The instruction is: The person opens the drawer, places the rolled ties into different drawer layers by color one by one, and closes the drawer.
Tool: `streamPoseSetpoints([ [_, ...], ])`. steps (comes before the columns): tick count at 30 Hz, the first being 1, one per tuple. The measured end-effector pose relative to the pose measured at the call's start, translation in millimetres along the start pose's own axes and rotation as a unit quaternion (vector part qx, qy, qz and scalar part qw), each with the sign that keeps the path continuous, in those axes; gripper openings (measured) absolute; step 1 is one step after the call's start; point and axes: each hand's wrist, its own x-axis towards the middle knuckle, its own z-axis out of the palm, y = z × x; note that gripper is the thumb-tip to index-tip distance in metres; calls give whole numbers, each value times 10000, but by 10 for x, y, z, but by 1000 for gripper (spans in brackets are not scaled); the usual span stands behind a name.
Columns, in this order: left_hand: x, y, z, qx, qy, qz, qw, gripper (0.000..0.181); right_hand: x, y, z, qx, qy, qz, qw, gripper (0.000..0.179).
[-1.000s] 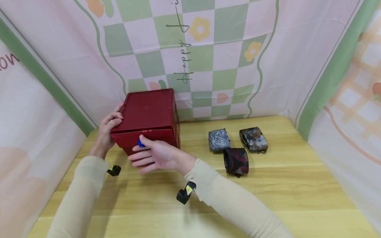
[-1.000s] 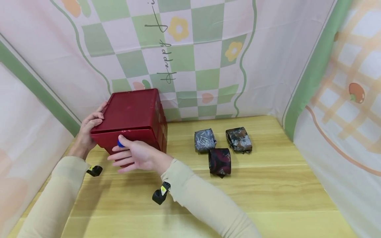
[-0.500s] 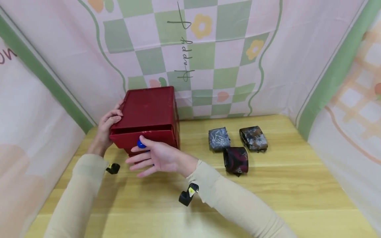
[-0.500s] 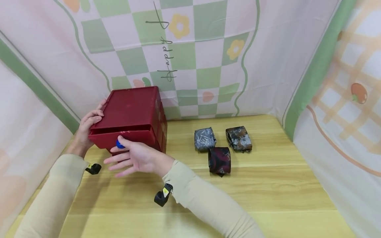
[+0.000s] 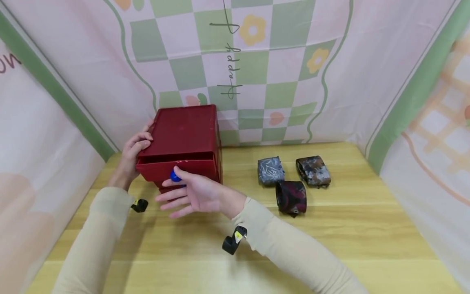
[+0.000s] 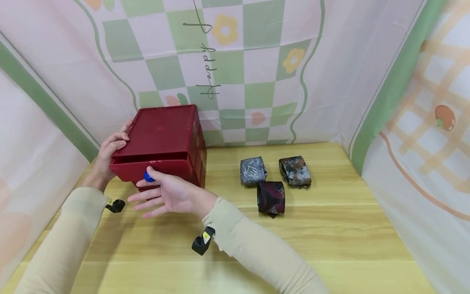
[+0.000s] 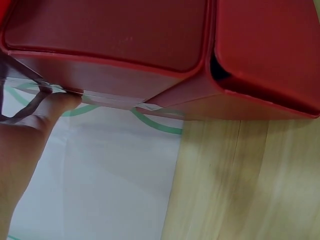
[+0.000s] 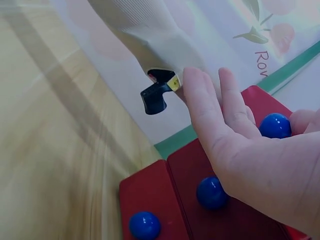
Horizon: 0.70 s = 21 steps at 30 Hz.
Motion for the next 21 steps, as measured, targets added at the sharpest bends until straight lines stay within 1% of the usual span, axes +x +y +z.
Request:
streamPoseSetpoints([
  [4,-2,19,-6,105,-41,-52,9999,29,-12,21,31,155,-33,16,9999,71],
  [9,5,65,-37,393,-162,-302,9986,29,-39,40,55,224,-17,20,9997,64],
  [13,15,114,-66,588,-220,-470,9969,28,-64,56,85,273,-18,34,9996,63],
  [19,12,178,-90,574,-189,-656,9960,22,-84,75,127,266,-78,62,9996,62],
  [21,3,194,-104,622,-234,-734,9951,20,-87,79,129,239,-79,53,9997,61],
])
